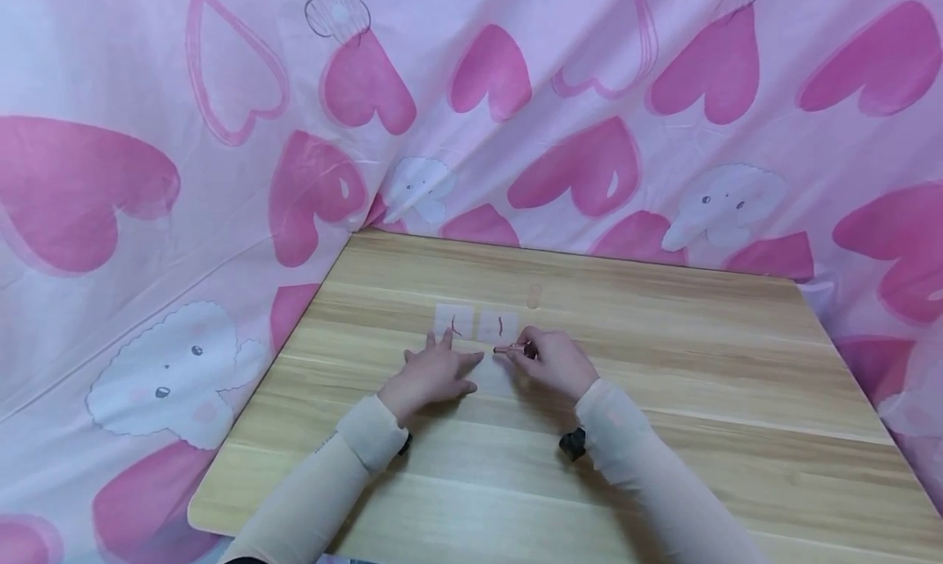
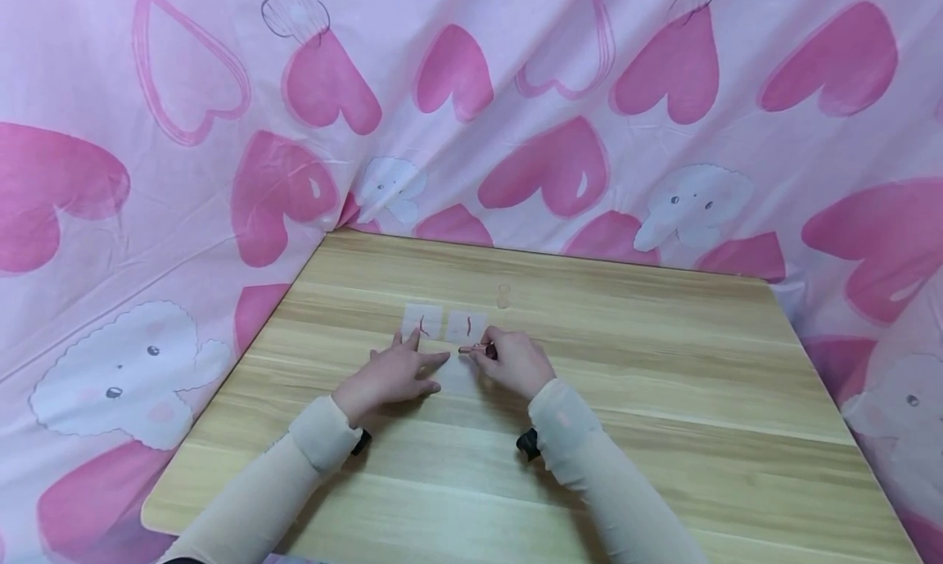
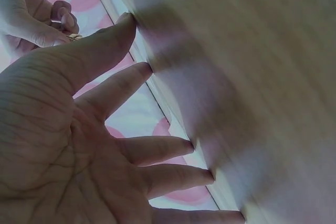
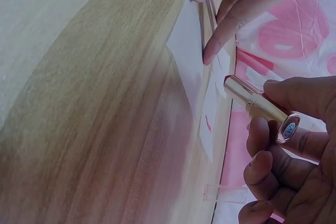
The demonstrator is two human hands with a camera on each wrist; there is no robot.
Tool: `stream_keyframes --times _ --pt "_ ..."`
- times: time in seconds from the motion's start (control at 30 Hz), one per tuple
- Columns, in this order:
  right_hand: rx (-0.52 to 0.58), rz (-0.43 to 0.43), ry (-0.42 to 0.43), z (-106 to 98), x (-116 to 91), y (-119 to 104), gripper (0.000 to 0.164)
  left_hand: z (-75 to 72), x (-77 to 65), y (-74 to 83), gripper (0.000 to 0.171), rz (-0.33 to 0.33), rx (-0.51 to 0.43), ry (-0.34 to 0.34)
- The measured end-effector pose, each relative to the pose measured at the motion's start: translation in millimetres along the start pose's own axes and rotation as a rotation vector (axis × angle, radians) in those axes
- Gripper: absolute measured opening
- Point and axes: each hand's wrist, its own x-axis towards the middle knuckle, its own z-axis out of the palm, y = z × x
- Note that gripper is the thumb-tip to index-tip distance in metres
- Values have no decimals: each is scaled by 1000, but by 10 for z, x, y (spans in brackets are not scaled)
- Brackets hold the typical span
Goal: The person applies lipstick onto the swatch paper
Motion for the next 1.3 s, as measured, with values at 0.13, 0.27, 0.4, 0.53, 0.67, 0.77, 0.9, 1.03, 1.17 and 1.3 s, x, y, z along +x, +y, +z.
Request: stream_keyframes --times 0.13,0.27,0.4,0.53,0.67,0.77,0.9,1.03,1.17,1.3 --pt "-3 -9 -7 16 -3 3 17 3 -1 10 57 -1 -4 6" --pt "-7 -10 -14 26 -4 0 17 2 -4 24 58 0 15 12" --pt "-2 -3 -22 24 -1 -12 17 -2 -5 35 58 0 25 16" --pt "-2 1 -31 15 7 -24 17 -11 -2 44 57 0 18 14" --pt "-12 6 -33 7 18 -32 17 -25 0 48 57 -2 14 12" --pt "-16 5 -36 3 20 -33 18 -30 -7 48 57 -7 13 10" --pt "-12 -1 -35 2 19 -41 17 -30 -11 46 57 -11 14 12" --pt "-10 0 -37 4 16 -37 18 -22 -4 40 56 -15 10 12" --pt "-16 11 -61 20 19 -17 18 -12 9 36 56 -18 2 11" --pt "-20 44 -95 51 26 -1 16 -8 12 35 56 -20 -5 11"
